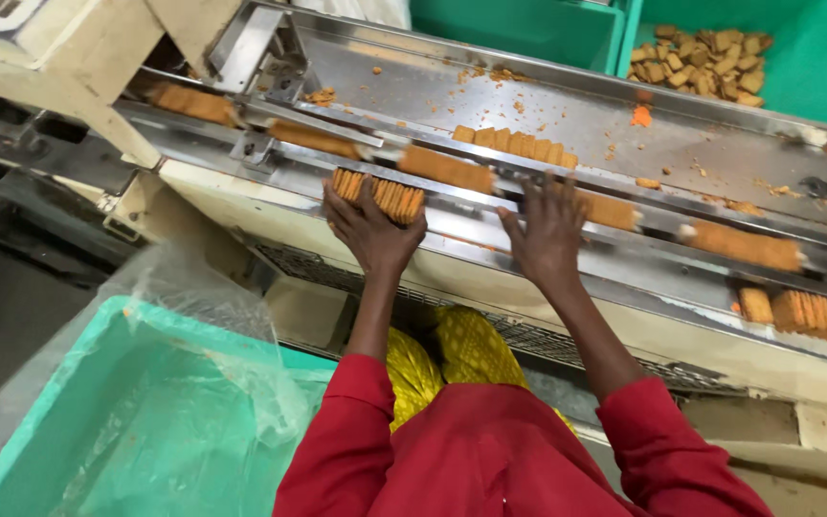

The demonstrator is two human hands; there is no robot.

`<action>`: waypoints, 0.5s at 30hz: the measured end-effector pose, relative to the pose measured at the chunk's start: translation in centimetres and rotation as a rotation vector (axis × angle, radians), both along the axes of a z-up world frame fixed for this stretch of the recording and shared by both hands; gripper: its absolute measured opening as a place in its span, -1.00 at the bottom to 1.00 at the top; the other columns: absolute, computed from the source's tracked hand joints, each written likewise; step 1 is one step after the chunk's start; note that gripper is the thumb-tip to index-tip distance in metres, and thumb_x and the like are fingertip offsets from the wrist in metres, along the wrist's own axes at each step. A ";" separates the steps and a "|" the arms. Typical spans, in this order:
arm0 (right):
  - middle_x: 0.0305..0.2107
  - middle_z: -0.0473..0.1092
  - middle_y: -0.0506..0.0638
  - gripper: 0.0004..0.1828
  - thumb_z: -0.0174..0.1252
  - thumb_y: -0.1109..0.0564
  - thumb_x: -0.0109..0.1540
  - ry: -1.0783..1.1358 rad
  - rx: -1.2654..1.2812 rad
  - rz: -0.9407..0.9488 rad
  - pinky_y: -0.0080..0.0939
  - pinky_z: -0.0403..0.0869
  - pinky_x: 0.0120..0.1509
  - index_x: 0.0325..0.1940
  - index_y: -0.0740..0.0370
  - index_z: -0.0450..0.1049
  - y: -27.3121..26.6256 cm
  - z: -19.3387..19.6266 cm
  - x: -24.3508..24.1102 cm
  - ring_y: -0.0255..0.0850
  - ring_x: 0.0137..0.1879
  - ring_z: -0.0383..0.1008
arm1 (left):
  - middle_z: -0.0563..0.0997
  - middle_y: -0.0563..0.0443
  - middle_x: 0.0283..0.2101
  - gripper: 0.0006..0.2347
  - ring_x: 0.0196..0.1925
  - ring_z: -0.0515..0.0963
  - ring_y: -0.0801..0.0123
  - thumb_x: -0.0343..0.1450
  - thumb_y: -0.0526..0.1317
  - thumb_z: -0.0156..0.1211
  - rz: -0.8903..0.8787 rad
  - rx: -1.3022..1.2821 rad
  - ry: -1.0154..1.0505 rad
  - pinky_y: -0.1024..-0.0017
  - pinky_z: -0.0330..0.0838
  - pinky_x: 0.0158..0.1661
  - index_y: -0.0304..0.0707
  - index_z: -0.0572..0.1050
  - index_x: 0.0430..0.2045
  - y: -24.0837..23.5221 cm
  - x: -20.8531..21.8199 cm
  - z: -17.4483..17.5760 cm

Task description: The person arranges rectangular biscuits on a moving conveyor belt in a food processing facility. They use both hands to pick up and place biscuits into neat rows as the belt advances. The person occasionally adjusts the alignment of the biscuits to maintain uniform spacing.

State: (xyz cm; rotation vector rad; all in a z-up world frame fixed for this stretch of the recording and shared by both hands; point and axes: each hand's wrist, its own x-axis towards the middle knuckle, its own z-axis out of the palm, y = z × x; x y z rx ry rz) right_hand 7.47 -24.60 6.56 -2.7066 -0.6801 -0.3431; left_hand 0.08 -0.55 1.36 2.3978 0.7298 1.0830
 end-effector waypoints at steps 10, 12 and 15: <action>0.54 -0.22 0.41 -0.13 -0.09 -0.46 0.32 -0.121 -0.093 -0.046 0.57 -0.25 0.49 0.57 0.02 0.09 -2.6 -1.9 1.2 0.59 0.53 -0.36 | -0.14 -0.45 0.50 -0.15 0.52 -0.07 -0.42 0.18 0.18 0.44 -0.037 -0.001 -0.047 -0.33 -0.07 0.37 -0.02 0.17 0.35 -0.2 -0.3 0.6; 0.54 -0.21 0.38 -0.17 -0.11 -0.44 0.33 -0.006 -0.076 -0.149 0.57 -0.27 0.52 0.57 0.00 0.10 -4.8 -1.2 1.1 0.57 0.55 -0.38 | -0.13 -0.45 0.49 -0.14 0.51 -0.07 -0.42 0.15 0.17 0.44 -0.031 -0.004 -0.050 -0.33 -0.07 0.36 -0.03 0.17 0.34 -0.2 -0.4 0.7; 0.53 -0.17 0.39 -0.23 -0.15 -0.40 0.40 0.080 -0.008 -0.233 0.56 -0.28 0.59 0.58 0.04 0.12 -5.7 -0.2 0.9 0.49 0.61 -0.35 | -0.13 -0.47 0.48 -0.13 0.50 -0.08 -0.44 0.12 0.18 0.44 -0.036 0.004 -0.069 -0.34 -0.09 0.37 -0.04 0.17 0.33 0.1 -0.4 0.9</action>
